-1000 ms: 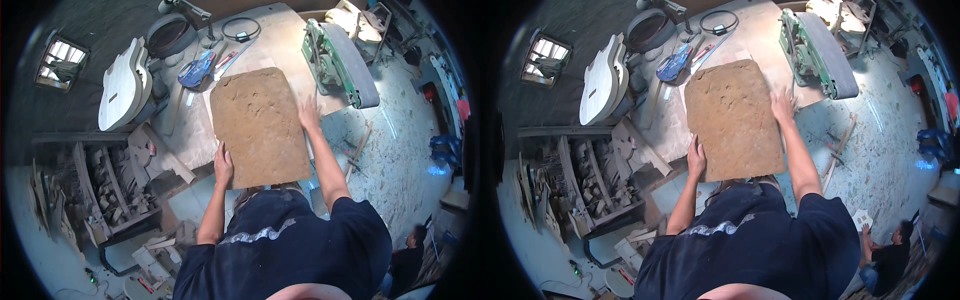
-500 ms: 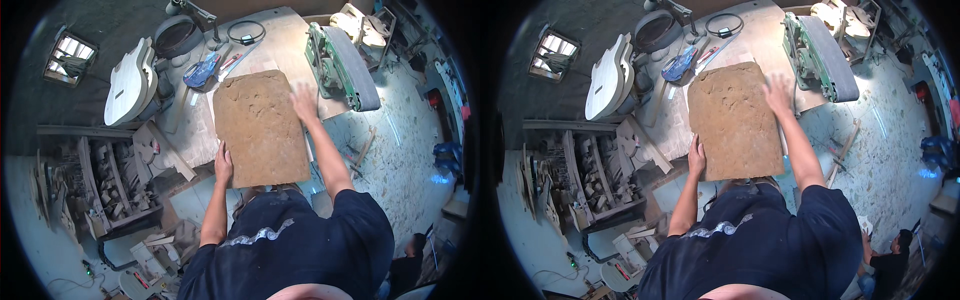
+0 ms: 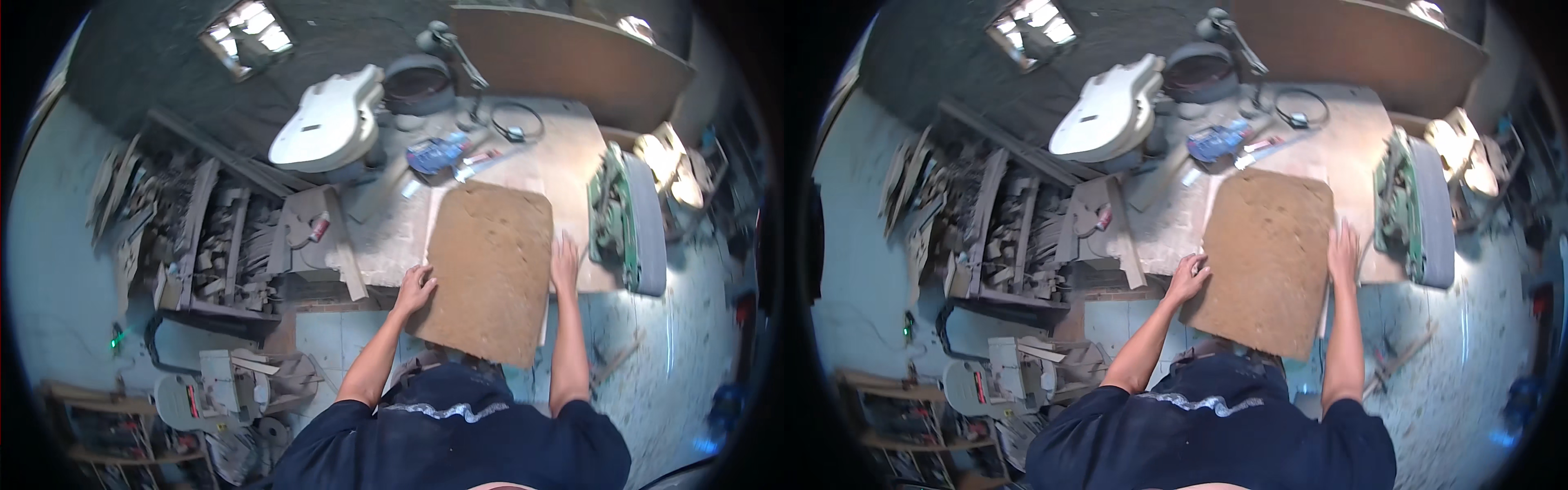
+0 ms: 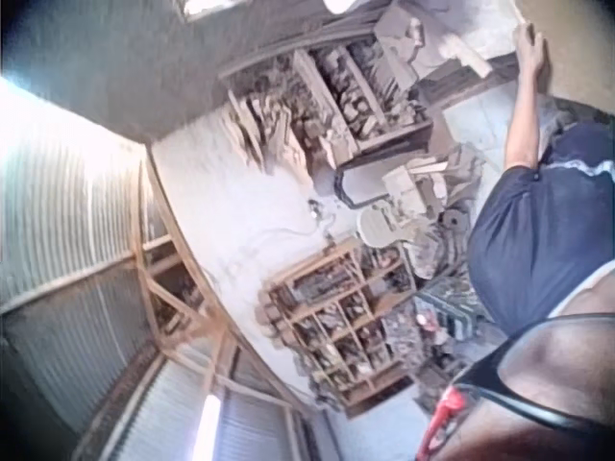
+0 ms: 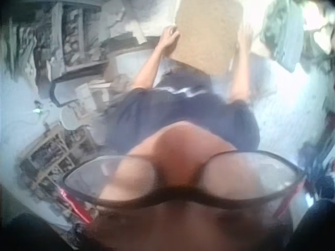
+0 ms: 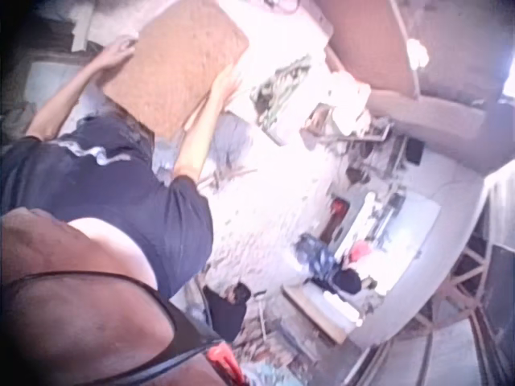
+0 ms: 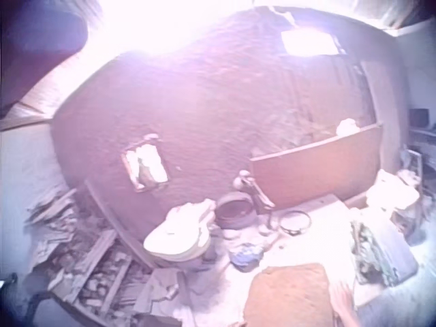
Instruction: The person moves a belt sander aside, picks up a small wood block, applies glue to its surface from a bottle, and presses the block onto a guitar body.
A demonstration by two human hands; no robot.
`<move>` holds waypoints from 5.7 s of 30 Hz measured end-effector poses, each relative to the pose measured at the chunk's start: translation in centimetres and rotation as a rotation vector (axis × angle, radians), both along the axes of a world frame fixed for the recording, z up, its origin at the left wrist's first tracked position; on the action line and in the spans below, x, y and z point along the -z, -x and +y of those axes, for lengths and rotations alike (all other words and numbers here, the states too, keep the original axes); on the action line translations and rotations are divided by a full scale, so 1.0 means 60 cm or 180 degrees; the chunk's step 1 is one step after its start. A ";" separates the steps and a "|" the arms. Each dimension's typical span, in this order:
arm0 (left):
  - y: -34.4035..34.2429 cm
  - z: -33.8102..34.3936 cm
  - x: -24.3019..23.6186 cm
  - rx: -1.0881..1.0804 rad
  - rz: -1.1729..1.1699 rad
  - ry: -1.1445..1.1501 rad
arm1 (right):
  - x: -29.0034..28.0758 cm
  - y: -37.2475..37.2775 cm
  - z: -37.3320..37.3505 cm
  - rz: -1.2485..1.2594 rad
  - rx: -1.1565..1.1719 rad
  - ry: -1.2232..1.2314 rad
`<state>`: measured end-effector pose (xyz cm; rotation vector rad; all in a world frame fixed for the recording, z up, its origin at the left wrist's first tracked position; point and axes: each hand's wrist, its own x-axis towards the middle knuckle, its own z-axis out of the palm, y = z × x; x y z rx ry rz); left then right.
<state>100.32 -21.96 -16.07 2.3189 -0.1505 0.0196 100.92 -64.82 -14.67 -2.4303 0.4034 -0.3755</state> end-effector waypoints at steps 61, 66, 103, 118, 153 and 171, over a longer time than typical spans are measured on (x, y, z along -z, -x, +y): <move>-0.120 0.083 -0.569 0.1444 -0.3602 0.0780 | -0.424 0.022 0.378 -0.1083 -0.1379 -0.5425; 0.007 -0.022 -0.465 0.3318 -0.3679 -0.0299 | -0.368 0.112 0.328 -0.2154 -0.1408 -0.5872; 0.194 -0.183 -0.107 0.3111 -0.1256 -0.1412 | -0.089 0.168 0.067 0.0079 0.0007 -0.1795; -0.014 -0.133 -0.065 0.1509 -0.0548 -0.0882 | -0.044 0.099 0.094 0.0649 -0.0509 0.0672; -0.045 -0.108 -0.139 -0.0075 0.0747 0.2445 | -0.117 0.215 0.141 -0.0961 0.0714 -0.2290; -0.089 -0.114 -0.019 -0.0567 0.0894 0.1467 | -0.028 0.175 0.140 -0.0019 0.0906 -0.1660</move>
